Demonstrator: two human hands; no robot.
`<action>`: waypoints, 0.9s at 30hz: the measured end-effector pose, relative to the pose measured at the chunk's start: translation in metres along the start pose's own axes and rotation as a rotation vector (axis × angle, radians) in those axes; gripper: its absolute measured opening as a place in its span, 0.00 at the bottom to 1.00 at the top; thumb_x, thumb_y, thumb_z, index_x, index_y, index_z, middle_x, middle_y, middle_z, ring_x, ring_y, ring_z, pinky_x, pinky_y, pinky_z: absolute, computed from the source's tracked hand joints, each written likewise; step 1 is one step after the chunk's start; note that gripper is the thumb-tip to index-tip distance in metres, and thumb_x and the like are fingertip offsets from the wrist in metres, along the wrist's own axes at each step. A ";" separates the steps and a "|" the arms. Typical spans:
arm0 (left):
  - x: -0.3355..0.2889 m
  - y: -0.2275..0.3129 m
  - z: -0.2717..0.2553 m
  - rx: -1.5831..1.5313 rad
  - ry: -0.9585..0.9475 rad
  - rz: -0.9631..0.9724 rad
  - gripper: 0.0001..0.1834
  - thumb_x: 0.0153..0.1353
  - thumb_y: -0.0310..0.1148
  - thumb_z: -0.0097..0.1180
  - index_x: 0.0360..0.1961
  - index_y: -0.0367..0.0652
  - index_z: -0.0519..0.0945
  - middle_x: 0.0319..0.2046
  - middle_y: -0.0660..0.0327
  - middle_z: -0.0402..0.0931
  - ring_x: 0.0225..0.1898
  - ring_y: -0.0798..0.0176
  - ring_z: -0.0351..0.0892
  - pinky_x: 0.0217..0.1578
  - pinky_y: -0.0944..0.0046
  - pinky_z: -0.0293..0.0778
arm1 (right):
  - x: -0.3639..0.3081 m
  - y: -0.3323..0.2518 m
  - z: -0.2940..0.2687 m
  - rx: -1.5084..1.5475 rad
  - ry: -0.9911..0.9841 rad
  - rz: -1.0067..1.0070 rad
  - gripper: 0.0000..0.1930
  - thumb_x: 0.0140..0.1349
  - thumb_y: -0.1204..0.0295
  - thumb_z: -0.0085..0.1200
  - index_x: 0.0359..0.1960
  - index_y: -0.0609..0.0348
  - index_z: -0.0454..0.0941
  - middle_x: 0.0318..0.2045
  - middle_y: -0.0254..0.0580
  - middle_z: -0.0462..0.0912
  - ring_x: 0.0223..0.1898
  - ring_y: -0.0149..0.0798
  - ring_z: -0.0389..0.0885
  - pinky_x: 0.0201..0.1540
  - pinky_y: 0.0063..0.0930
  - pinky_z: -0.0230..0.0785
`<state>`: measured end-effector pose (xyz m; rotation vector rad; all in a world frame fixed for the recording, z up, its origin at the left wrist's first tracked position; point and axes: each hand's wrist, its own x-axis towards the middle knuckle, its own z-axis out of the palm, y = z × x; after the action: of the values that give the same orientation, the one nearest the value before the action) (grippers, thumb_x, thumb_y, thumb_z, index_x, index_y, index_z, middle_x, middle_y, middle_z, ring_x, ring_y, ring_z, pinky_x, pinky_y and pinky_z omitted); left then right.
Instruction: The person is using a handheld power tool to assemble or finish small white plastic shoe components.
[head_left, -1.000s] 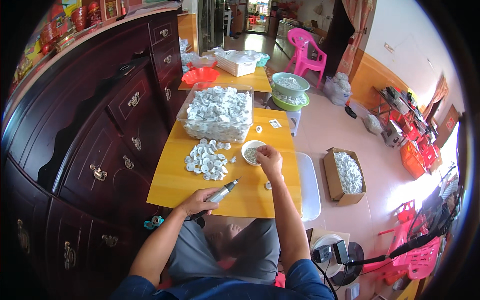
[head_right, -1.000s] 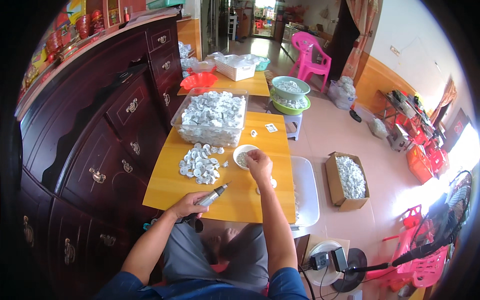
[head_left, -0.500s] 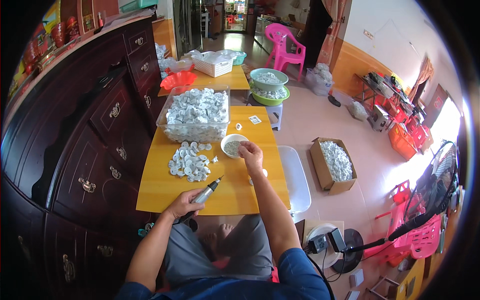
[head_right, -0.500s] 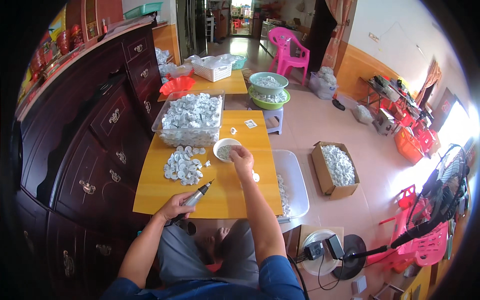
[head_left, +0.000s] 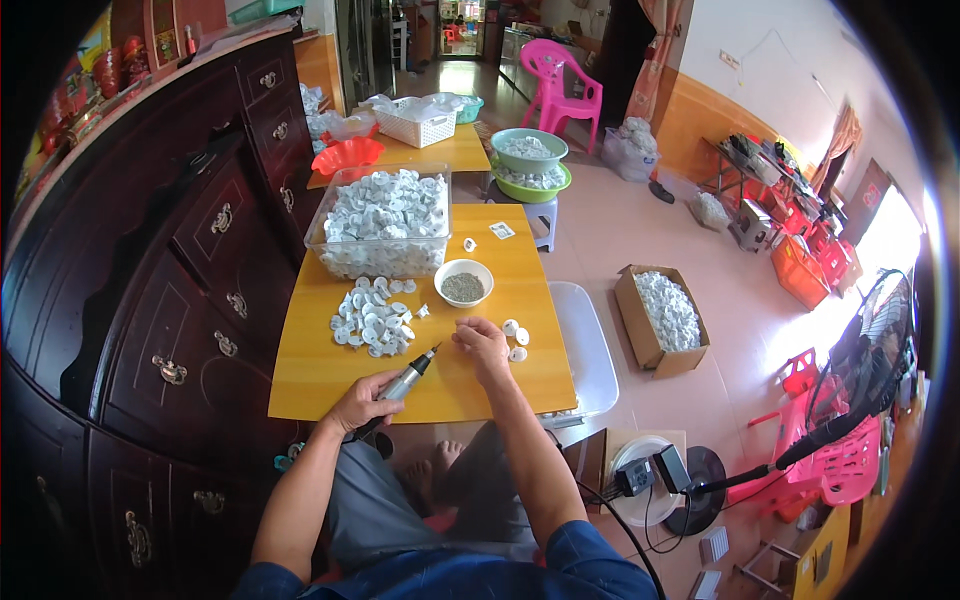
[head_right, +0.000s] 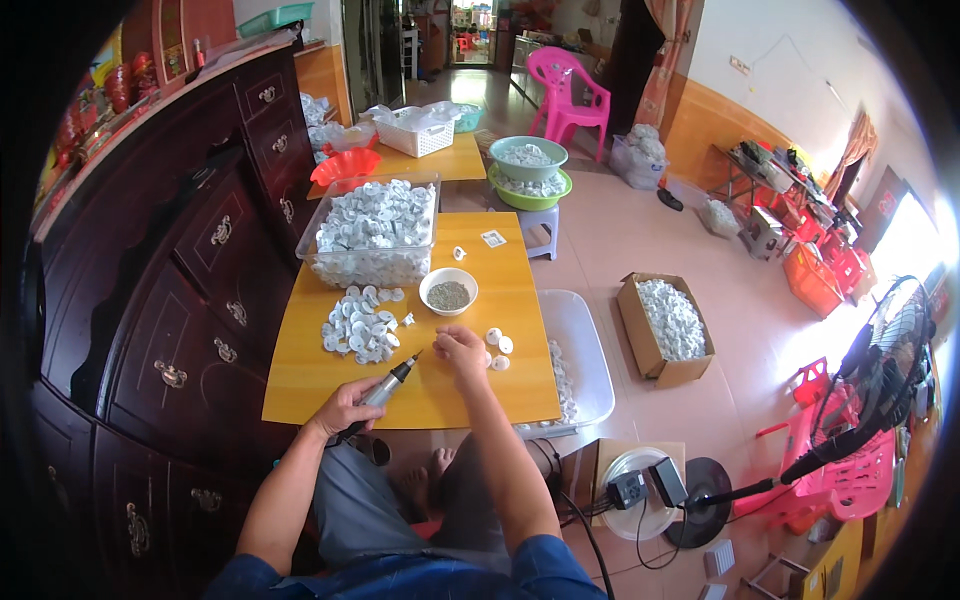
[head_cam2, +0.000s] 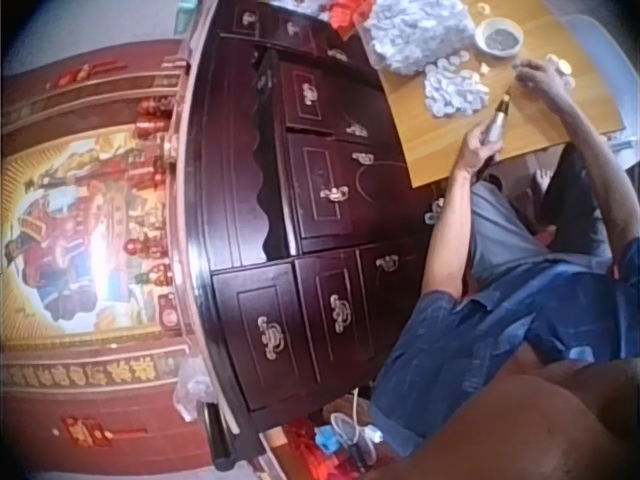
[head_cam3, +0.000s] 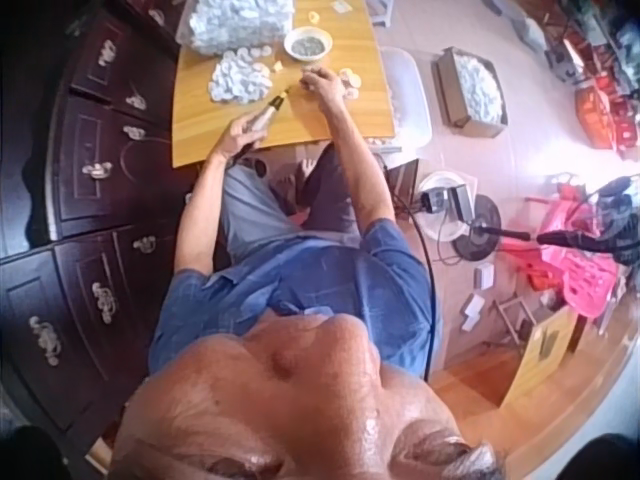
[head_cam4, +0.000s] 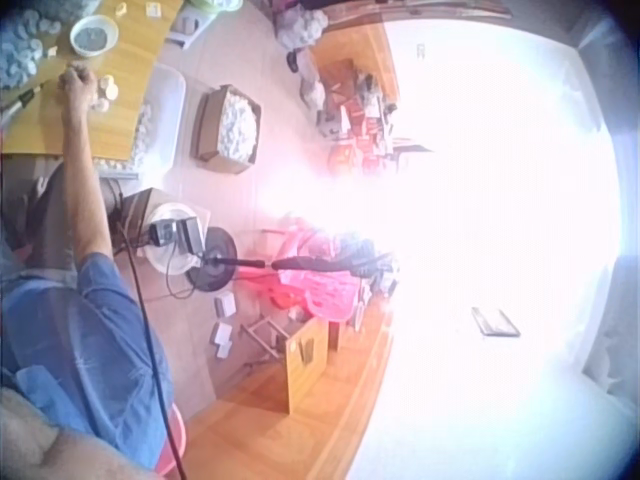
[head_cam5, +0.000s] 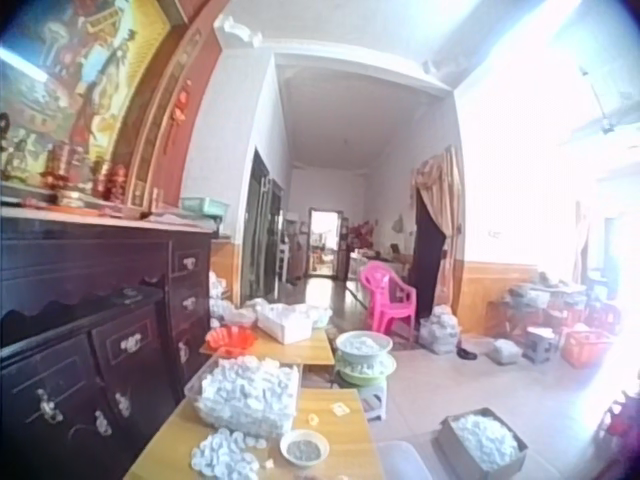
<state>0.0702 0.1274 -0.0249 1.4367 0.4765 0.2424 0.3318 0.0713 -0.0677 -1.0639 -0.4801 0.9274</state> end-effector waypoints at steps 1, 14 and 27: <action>0.000 0.000 0.000 -0.001 -0.002 -0.003 0.36 0.58 0.30 0.63 0.67 0.36 0.66 0.29 0.67 0.75 0.24 0.75 0.74 0.27 0.74 0.71 | -0.001 -0.001 0.002 -0.043 -0.005 0.055 0.10 0.62 0.73 0.62 0.44 0.62 0.79 0.35 0.36 0.82 0.36 0.31 0.82 0.40 0.25 0.76; -0.001 -0.003 0.000 -0.017 0.017 0.003 0.36 0.58 0.30 0.61 0.68 0.35 0.65 0.32 0.66 0.75 0.24 0.75 0.74 0.28 0.74 0.72 | -0.004 0.009 0.011 -0.056 -0.127 0.093 0.05 0.62 0.75 0.60 0.37 0.61 0.79 0.30 0.34 0.82 0.31 0.27 0.79 0.35 0.18 0.72; -0.001 -0.010 -0.008 -0.110 -0.053 0.036 0.36 0.61 0.28 0.61 0.70 0.37 0.63 0.31 0.68 0.73 0.25 0.75 0.72 0.28 0.73 0.72 | -0.003 0.003 0.016 0.093 -0.183 0.182 0.04 0.63 0.79 0.58 0.36 0.59 0.77 0.31 0.34 0.81 0.31 0.28 0.81 0.37 0.20 0.76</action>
<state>0.0640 0.1329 -0.0346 1.3421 0.3883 0.2552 0.3166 0.0778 -0.0633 -0.9540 -0.4912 1.2041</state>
